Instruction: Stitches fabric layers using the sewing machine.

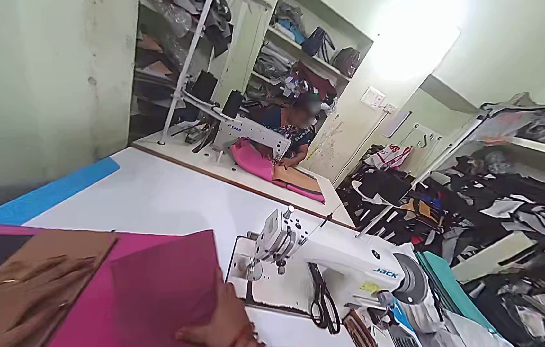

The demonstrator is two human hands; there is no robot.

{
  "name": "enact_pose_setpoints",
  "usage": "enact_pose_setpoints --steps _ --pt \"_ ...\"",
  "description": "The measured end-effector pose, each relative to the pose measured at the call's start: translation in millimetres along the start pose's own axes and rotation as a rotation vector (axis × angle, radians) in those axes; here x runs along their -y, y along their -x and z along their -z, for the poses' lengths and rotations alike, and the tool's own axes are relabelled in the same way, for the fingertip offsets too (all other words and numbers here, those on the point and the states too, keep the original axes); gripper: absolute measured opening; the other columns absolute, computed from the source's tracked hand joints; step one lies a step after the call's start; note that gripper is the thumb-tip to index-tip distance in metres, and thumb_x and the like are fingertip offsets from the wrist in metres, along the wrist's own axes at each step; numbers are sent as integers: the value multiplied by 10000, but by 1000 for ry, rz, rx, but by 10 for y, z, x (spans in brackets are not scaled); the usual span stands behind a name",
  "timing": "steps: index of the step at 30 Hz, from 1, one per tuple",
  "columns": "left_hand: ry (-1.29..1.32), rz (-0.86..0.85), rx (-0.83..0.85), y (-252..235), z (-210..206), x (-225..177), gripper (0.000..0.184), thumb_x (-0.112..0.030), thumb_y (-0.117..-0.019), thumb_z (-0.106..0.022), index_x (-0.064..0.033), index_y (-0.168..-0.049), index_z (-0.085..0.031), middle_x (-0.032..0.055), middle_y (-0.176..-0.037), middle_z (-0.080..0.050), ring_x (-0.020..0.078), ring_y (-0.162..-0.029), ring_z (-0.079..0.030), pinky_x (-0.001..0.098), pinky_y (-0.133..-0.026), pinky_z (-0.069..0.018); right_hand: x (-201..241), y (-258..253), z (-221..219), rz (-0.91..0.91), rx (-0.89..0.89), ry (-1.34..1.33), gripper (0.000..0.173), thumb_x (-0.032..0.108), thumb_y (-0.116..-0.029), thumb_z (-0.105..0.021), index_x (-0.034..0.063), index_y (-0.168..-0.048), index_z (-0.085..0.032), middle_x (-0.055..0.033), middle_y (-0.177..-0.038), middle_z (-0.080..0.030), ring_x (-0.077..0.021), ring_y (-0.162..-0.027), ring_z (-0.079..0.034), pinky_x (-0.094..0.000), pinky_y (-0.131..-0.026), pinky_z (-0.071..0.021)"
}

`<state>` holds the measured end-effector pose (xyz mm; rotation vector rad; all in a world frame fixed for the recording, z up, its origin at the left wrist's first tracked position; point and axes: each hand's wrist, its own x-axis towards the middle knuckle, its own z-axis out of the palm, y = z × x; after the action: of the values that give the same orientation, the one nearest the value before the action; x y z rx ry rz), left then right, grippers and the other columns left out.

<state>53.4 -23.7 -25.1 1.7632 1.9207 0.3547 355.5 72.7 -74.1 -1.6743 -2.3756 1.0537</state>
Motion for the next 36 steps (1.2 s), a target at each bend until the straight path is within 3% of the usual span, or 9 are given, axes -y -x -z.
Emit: enact_pose_setpoints --steps 5,11,14,16,19,21,24,29,36 --pt "-56 -489 -416 -352 -1499 192 627 -506 -961 -387 -113 -1353 -677 78 -1457 -608 467 -1401 -469 806 -1082 -212 -957 1020 100 -98 -163 -1 1297 534 -682 -899 56 -1645 -175 -300 -1384 -566 -428 -1164 -642 -586 -962 -534" --pt "-8 -502 -259 -415 -2081 -903 529 -398 -985 -464 -129 -1408 -632 33 -1526 -546 410 -1490 -363 795 -1133 -112 -1978 1580 435 -203 -276 -23 1322 537 -613 -923 91 -1643 -223 -295 -1352 -600 -429 -1200 -631 -595 -1023 -501" --pt "-39 -473 -138 -534 -2211 -1391 509 -340 -1009 -486 -135 -1466 -574 25 -1576 -486 378 -1532 -289 771 -1158 -67 -2234 1726 710 -331 -266 7 1306 580 -677 -884 88 -1651 -167 -289 -1438 -549 -419 -1274 -597 -578 -1082 -462" --pt "-62 -438 -104 -589 -2248 -1587 506 -320 -1013 -484 -143 -1483 -554 16 -1596 -458 364 -1545 -261 755 -1169 -59 -2231 1784 885 -330 -269 99 1220 643 -764 -800 65 -1644 -184 -277 -1480 -517 -422 -1288 -588 -571 -1081 -462" --pt "-57 -424 -169 -668 -2250 -1642 469 -326 -987 -504 -158 -1405 -635 13 -1528 -544 352 -1489 -387 746 -1169 -120 -2326 1614 776 201 -602 239 966 729 -901 -483 8 -1543 -440 -307 -1555 -426 -460 -1406 -476 -578 -1138 -408" --pt "-78 -394 -174 -736 -2183 -1680 406 -322 -1002 -484 -168 -1307 -702 25 -1423 -634 341 -1397 -504 708 -1155 -224 -2283 1356 580 381 -598 328 875 785 -943 -330 137 -1481 -569 -235 -1601 -405 -461 -1486 -365 -669 -1185 -286" --pt "-52 -350 -125 -913 -2041 -1736 343 -259 -1051 -472 -97 -1220 -723 119 -1281 -694 371 -1270 -588 634 -1099 -359 -1899 1215 518 126 -205 544 796 739 -902 -515 250 -1531 -510 -143 -1643 -373 -454 -1520 -285 -729 -1163 -201" --pt "-139 -375 -188 -1047 -2175 -1700 442 -241 -1044 -475 -91 -1448 -574 114 -1534 -518 406 -1383 -487 653 -1096 -357 -1388 600 914 170 8 526 495 447 -1015 -577 45 -1294 -651 -189 -1428 -555 -374 -1380 -473 -568 -1125 -363" --pt "-236 -462 -360 -1067 -2290 -1633 447 -247 -1018 -460 -127 -1414 -629 -16 -1509 -566 336 -1331 -556 649 -987 -419 -1236 80 610 263 37 476 633 313 -1045 -500 75 -1607 -334 -63 -1686 -307 -313 -1538 -304 -545 -1191 -315"
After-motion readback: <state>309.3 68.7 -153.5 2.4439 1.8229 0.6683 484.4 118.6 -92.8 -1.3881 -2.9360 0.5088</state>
